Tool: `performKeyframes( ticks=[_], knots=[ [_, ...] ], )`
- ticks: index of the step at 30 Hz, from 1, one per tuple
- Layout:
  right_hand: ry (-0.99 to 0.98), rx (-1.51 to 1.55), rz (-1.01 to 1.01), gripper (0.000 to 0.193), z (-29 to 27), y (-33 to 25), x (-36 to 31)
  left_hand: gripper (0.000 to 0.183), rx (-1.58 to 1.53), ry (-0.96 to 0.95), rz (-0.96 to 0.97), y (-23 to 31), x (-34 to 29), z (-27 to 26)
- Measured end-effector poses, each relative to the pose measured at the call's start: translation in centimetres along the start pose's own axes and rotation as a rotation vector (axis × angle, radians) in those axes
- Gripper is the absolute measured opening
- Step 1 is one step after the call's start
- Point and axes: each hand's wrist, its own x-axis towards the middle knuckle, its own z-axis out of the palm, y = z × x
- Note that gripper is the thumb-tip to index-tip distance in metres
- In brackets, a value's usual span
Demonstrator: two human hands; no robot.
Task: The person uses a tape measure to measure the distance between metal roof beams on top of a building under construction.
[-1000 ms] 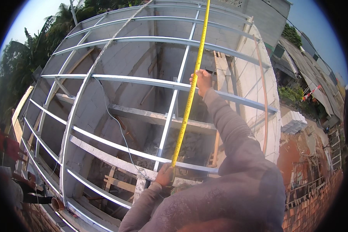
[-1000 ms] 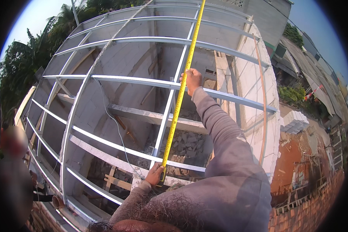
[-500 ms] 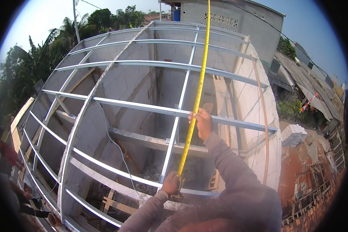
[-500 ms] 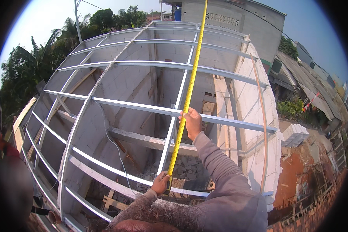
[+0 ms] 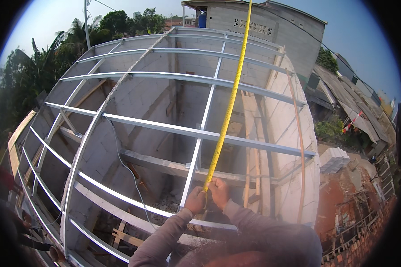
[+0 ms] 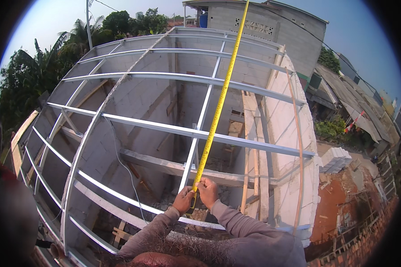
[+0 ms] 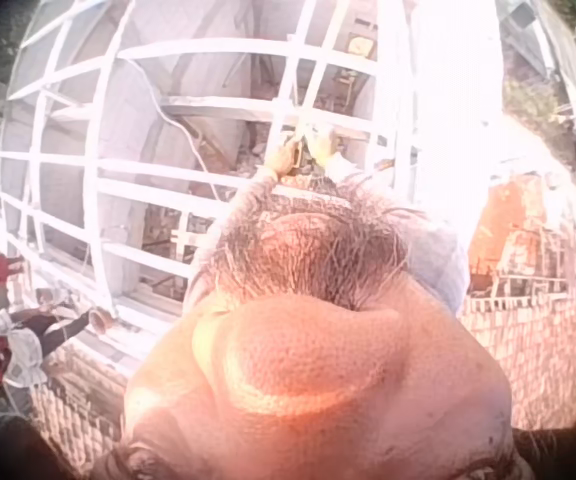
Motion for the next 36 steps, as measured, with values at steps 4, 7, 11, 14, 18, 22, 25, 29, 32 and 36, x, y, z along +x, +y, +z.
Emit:
performKeyframes(
  ticks=[4,7,11,14,18,22,25,29,32,36],
  knots=[
    [0.118,-0.040,-0.115,0.014,-0.9,2.9,1.8,0.019,0.015,-0.014,-0.009,1.9,0.0,1.2],
    [0.131,-0.058,-0.126,0.013,-1.1,2.4,2.1,0.018,0.012,-0.008,-0.052,2.1,0.5,1.4],
    [0.099,-0.072,-0.109,0.014,-1.2,-1.1,3.9,0.018,0.040,0.031,-0.055,1.9,0.7,1.1],
    [0.117,0.031,-0.142,0.014,-1.3,-1.7,6.7,0.018,0.035,0.037,-0.055,0.6,0.3,0.7],
    [0.127,0.066,-0.165,0.012,-2.5,-1.9,12.7,0.023,0.141,0.079,-0.038,-4.1,-1.0,-0.7],
    [0.167,0.044,-0.141,0.011,-4.5,-4.7,18.4,0.026,0.122,0.080,-0.068,-5.9,-3.5,-1.4],
    [0.186,0.080,-0.171,0.013,-4.0,-9.0,21.0,0.025,0.184,0.107,0.004,-9.8,-4.7,-2.2],
    [0.201,0.047,-0.280,0.016,-5.3,-10.7,26.6,0.020,0.244,0.141,0.075,-14.8,-5.6,-2.6],
    [0.187,0.054,-0.263,0.017,-5.7,-13.6,28.4,0.019,0.166,0.143,0.021,-14.8,-6.3,-2.4],
    [0.174,-0.007,-0.259,0.014,-5.8,-15.4,30.9,0.018,0.163,0.129,-0.039,-15.5,-6.1,-2.6]
  ],
)
